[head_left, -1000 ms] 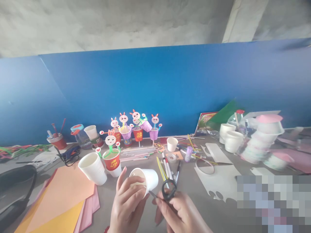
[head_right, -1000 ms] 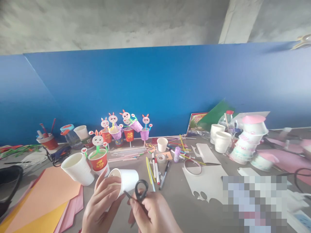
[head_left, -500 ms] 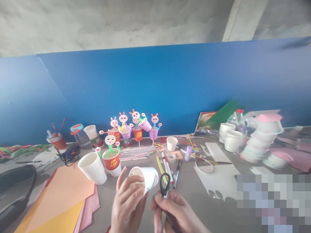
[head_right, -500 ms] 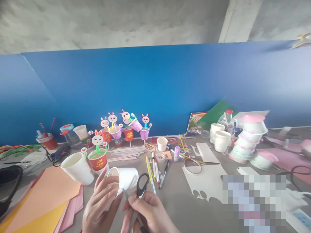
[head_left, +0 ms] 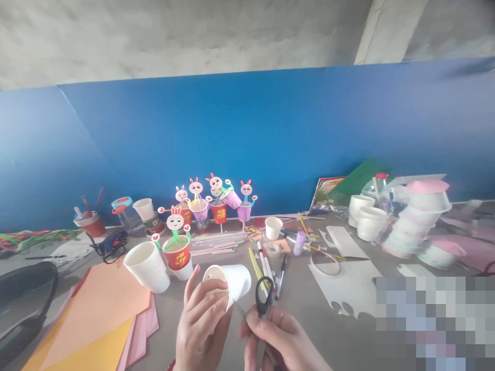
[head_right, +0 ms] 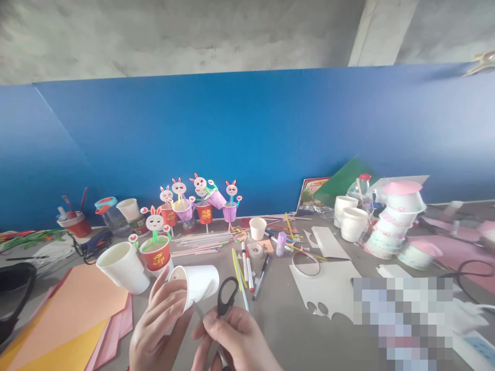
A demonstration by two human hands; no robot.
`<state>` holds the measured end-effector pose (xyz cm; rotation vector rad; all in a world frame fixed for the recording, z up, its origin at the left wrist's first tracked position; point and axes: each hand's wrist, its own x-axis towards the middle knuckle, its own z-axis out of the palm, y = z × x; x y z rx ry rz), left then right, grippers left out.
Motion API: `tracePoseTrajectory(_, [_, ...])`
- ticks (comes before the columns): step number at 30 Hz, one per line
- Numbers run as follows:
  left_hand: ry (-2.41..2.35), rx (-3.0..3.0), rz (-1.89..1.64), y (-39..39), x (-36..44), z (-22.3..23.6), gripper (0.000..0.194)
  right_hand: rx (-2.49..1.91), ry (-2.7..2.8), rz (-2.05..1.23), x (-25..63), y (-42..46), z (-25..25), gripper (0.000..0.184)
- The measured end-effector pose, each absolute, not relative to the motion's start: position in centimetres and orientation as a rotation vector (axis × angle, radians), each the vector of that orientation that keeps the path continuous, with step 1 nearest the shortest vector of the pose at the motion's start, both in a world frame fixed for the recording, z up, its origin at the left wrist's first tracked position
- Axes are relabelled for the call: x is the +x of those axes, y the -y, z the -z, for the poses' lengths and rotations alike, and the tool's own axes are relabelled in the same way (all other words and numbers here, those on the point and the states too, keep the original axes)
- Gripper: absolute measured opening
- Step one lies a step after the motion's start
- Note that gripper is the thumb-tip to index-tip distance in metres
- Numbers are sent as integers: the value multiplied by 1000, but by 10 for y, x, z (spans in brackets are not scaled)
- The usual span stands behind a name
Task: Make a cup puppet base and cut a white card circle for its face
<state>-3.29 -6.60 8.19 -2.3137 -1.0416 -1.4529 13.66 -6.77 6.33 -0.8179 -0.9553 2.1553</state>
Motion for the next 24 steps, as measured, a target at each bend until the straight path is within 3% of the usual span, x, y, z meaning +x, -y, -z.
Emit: tracePoseTrajectory(24, [1032, -2304, 1504, 62, -34, -80, 24, -794, 850, -2201, 132, 69, -68, 59])
